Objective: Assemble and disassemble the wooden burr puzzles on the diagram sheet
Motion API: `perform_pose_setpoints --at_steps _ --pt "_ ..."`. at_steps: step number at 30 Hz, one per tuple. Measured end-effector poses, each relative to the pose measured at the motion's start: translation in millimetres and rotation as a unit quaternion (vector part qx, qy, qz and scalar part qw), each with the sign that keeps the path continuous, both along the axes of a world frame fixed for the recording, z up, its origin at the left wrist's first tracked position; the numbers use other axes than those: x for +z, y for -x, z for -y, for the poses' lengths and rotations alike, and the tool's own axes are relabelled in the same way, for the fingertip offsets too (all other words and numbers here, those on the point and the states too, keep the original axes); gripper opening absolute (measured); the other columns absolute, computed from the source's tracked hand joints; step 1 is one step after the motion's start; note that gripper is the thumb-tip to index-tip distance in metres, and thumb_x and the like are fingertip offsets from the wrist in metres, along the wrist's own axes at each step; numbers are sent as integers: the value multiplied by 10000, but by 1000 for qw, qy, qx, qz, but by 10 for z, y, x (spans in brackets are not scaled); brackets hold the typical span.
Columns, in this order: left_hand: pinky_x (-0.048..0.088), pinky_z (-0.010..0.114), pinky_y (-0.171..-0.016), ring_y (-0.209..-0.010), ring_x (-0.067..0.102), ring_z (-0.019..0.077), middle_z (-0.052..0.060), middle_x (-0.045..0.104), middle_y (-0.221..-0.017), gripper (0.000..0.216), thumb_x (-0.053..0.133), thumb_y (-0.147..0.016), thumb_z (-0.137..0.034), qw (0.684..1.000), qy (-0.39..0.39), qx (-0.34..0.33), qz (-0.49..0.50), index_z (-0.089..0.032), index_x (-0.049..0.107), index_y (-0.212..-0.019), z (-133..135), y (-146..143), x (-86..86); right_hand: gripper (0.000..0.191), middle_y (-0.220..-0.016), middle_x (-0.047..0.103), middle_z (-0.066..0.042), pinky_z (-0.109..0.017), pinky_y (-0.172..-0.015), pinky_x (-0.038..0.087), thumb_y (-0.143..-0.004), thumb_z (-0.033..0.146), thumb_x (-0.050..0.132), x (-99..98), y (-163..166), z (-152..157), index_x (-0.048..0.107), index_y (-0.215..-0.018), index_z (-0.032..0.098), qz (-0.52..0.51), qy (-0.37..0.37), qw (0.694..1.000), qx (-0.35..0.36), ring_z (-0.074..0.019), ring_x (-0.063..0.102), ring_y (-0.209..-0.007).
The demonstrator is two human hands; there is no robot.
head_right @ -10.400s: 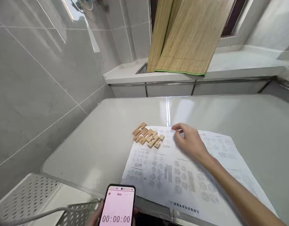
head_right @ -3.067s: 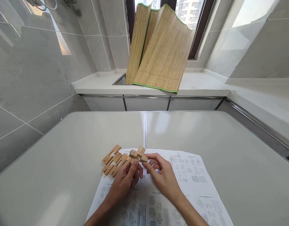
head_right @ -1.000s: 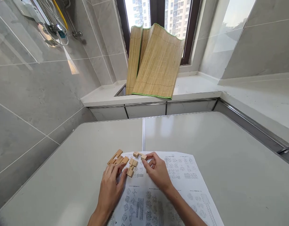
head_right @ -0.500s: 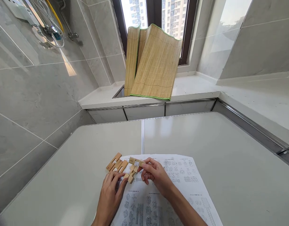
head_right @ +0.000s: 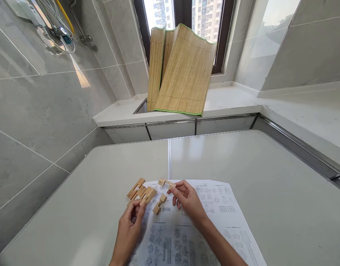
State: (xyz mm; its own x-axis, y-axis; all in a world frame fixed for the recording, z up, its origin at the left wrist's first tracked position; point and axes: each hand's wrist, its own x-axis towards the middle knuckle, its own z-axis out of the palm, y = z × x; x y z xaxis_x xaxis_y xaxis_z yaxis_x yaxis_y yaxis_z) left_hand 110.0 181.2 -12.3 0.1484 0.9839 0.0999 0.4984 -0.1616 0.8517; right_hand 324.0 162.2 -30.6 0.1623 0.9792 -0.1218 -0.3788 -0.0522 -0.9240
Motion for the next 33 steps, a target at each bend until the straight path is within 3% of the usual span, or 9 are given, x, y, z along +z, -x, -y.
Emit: perform_pose_setpoints --at_steps 2,6,9,12,15,19,22,28,33 --pt "383 237 -516 -541 432 128 -33 465 -633 457 532 -914 -656 980 136 -7 147 -210 583 -826 23 -68 59 368 -897 714 -58 -253 -503 389 -836 541 731 25 -23 8 594 -858 200 -48 -1 999 22 -106 509 -555" --pt "262 192 -459 -464 248 66 -76 338 -619 506 507 -907 -692 853 334 -63 397 -192 524 -833 41 -239 129 363 -1057 695 -70 -241 -484 358 -797 541 765 57 -30 24 601 -865 224 -153 -1 985 78 -126 539 -619" --pt "226 171 -434 -434 155 50 -103 252 -578 511 532 -905 -675 775 418 -116 459 -195 450 -749 8 -387 111 368 -1010 698 -59 -237 -487 355 -778 554 776 83 -17 46 605 -870 241 -191 -3 975 114 -145 557 -653" --pt "171 158 -407 -428 131 48 -109 224 -554 493 570 -908 -617 737 487 -151 444 -191 429 -702 -55 -561 78 352 -1072 698 -61 -246 -496 358 -795 562 752 106 -38 70 628 -879 243 -199 -10 972 126 -127 528 -612" --pt "152 161 -395 -415 154 46 -111 246 -526 450 553 -923 -577 749 513 -166 384 -174 502 -728 -125 -770 85 339 -1178 683 -75 -262 -535 393 -827 564 707 106 -126 71 658 -931 245 -201 -14 974 105 -131 536 -640" --pt "229 179 -381 -376 284 40 -61 458 -549 568 464 -892 -713 811 466 -155 317 -184 485 -687 -218 -1031 108 417 -1089 707 -97 -319 -627 474 -848 615 639 78 -293 28 671 -1028 241 -195 -14 979 64 -187 596 -722" --pt "334 214 -386 -362 394 72 -12 548 -552 626 389 -897 -743 852 413 -182 264 -172 528 -684 -292 -1141 88 437 -990 711 -80 -337 -649 505 -829 602 668 38 -380 -12 665 -1083 246 -208 -16 977 44 -194 606 -709" --pt "409 226 -452 -393 498 98 -17 595 -603 525 351 -980 -657 913 246 -249 212 -181 535 -858 -357 -1090 35 294 -954 716 -40 -287 -637 534 -848 524 694 -46 -409 -60 672 -969 257 -255 -28 966 36 -150 594 -674" --pt "381 208 -489 -409 444 76 -74 523 -561 361 488 -988 -553 912 194 -292 214 -200 492 -910 -291 -896 68 306 -1029 725 -67 -280 -652 555 -852 477 711 -50 -339 -47 685 -1038 235 -256 -3 965 51 -155 641 -719"
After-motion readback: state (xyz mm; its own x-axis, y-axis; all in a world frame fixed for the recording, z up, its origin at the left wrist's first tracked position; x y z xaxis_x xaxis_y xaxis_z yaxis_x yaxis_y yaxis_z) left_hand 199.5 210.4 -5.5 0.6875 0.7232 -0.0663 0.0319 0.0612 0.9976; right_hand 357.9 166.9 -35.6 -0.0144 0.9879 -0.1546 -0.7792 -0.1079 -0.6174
